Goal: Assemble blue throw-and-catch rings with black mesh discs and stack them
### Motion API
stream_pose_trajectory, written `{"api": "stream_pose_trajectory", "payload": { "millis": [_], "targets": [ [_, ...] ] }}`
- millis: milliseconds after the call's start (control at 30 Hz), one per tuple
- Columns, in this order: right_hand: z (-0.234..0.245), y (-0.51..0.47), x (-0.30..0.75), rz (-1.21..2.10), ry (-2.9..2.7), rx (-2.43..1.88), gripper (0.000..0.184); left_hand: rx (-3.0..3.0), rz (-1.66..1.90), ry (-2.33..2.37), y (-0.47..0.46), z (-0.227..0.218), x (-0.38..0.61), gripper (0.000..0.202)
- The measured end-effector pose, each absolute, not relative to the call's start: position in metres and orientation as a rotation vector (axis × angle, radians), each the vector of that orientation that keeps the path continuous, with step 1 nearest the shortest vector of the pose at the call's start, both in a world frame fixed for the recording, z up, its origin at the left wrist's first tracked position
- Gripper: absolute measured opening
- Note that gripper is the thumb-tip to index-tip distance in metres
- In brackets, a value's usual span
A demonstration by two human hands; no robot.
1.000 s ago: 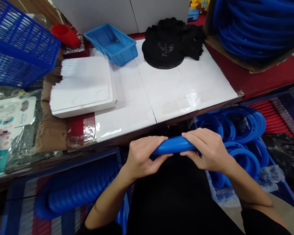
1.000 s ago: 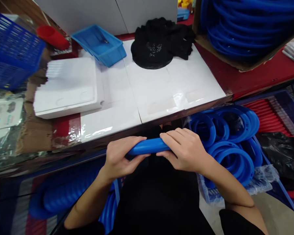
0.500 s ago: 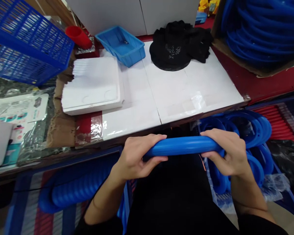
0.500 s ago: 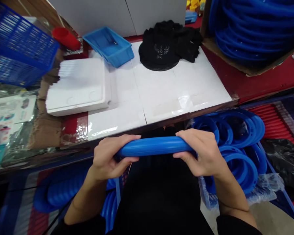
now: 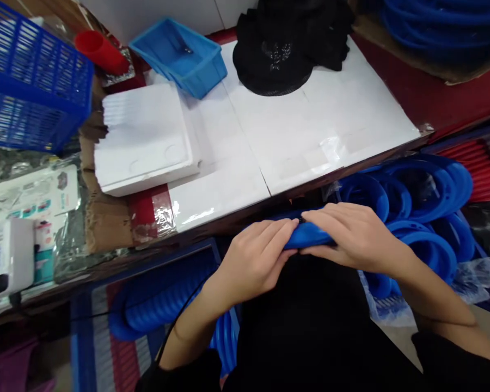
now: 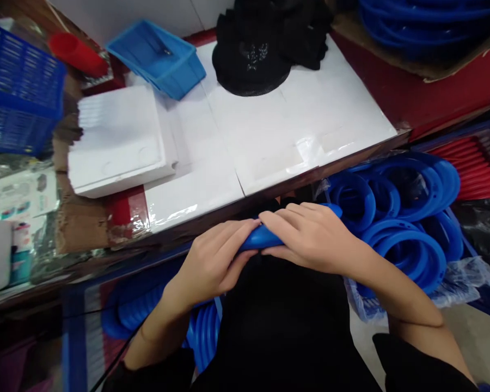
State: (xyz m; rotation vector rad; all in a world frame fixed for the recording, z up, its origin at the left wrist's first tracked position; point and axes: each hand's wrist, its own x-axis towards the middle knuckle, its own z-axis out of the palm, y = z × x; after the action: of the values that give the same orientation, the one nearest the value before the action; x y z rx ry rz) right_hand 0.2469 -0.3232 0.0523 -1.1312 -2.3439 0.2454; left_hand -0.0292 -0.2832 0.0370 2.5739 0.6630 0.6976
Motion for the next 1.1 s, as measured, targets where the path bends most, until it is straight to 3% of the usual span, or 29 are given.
{"api": "stream_pose_trajectory", "payload": {
  "millis": [167,400,700,900,1100],
  "targets": [
    [0.052,-0.333,0.277,0.350,-2.328,-1.113,0.041,2.385,0.804,0.676,-0.289,0.024,-0.057,0.049],
    [0.055,-0.331,0.251,0.277,-2.358,-1.103,0.029,2.489,0.545,0.789,-0.284,0.047,-0.043,0.055],
    [0.067,-0.339,0.282,0.254,-2.311,-1.013,0.036,2.282,0.825,0.565,-0.277,0.042,-0.059,0.042],
    [0.065,-0.341,0.275,0.070,-2.428,-1.082,0.033,2.493,0.715,0.606,-0.282,0.049,-0.024,0.068],
    [0.068,-0.347,0.286,0.133,-2.341,-1.044,0.042,2.378,0.973,0.540,-0.287,0.035,-0.029,0.050]
  ]
}}
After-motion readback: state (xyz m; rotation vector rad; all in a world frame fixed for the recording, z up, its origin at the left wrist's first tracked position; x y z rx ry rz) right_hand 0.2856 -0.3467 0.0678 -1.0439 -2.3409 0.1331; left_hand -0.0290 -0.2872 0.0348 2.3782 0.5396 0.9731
